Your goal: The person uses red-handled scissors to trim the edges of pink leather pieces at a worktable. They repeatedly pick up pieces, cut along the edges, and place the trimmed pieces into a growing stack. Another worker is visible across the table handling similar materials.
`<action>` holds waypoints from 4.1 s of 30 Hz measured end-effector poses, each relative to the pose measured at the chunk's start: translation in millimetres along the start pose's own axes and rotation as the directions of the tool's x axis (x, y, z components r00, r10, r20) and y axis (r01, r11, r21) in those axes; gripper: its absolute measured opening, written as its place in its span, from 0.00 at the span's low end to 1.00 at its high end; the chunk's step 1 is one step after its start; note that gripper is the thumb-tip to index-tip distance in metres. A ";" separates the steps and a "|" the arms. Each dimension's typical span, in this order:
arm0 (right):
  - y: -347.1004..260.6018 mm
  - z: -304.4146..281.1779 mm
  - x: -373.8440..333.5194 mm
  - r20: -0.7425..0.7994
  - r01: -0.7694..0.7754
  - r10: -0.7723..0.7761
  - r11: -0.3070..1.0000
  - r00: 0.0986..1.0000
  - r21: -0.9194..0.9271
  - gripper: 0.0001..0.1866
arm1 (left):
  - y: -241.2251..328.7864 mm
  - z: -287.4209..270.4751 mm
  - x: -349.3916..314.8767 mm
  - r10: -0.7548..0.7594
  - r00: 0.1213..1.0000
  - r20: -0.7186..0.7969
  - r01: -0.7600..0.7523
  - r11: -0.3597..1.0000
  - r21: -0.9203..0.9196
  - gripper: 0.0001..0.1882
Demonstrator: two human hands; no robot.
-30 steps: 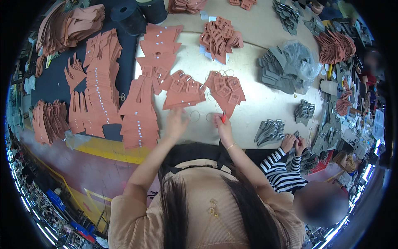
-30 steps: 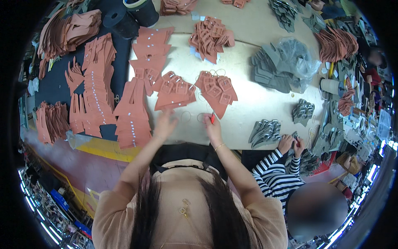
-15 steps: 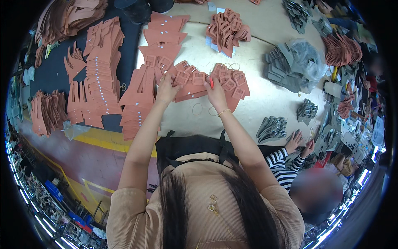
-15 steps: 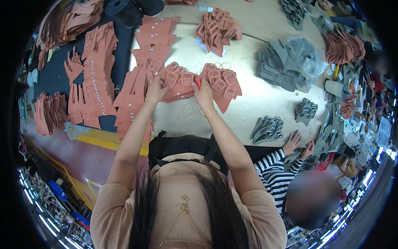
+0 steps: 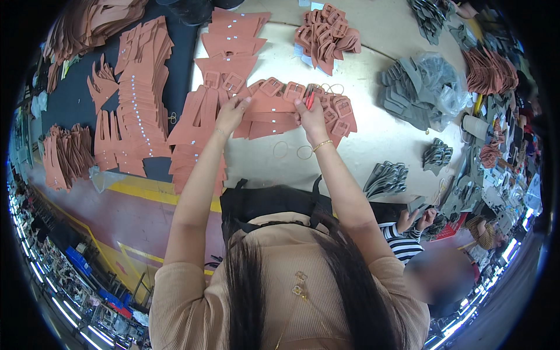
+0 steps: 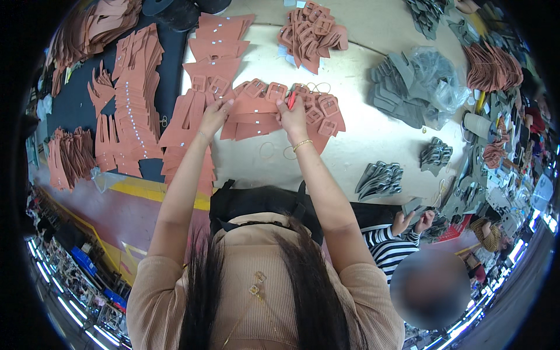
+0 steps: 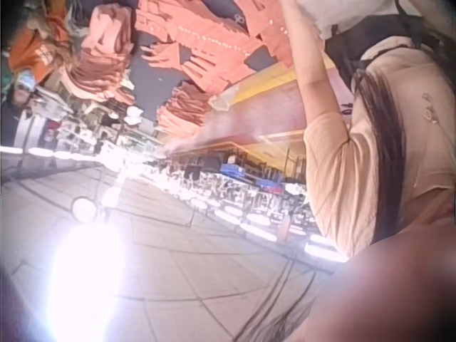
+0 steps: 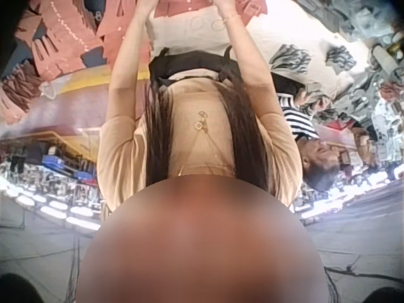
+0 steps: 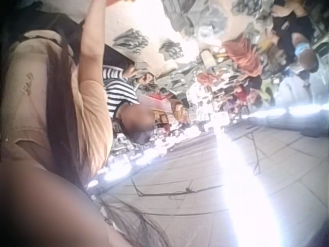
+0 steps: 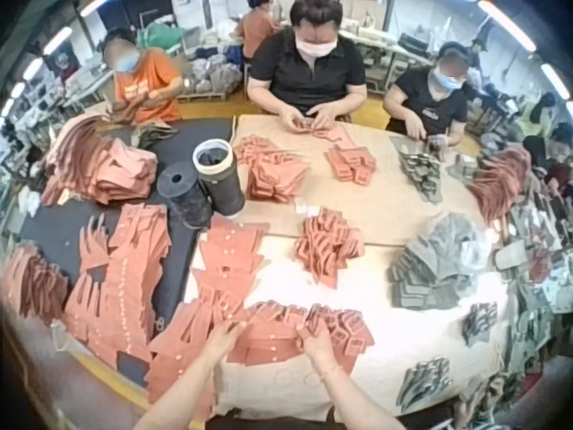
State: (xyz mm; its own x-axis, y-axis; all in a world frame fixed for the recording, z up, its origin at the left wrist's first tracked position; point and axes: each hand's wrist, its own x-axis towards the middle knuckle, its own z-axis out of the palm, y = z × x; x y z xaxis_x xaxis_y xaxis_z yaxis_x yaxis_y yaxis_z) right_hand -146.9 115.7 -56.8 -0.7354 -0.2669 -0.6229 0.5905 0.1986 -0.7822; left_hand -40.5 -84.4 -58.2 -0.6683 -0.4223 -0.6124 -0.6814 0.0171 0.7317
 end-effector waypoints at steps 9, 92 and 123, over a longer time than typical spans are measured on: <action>5.4 -15.4 -5.0 -0.006 0.124 -0.155 0.811 0.988 -0.572 0.16 | 7.9 6.2 5.7 -0.064 0.997 0.044 0.061 0.996 0.069 0.21; 1.9 -81.9 -151.5 0.492 0.493 -0.163 0.550 0.855 -0.674 0.18 | 78.6 -3.0 -102.1 0.325 0.797 0.510 -0.603 0.482 0.636 0.14; -100.4 -6.2 -1.1 0.105 0.234 -0.231 0.972 0.967 -0.017 0.15 | 43.7 3.5 58.6 0.230 0.972 0.036 -0.224 0.880 0.419 0.17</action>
State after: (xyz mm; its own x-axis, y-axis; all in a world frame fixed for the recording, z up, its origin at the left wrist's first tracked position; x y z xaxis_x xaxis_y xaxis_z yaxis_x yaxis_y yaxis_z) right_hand -207.5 101.9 22.4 -0.8127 -0.4031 -0.4208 0.3963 0.1471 -0.9062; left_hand -110.4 -105.2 -63.1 -0.8176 -0.3739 -0.4378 -0.5749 0.4894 0.6557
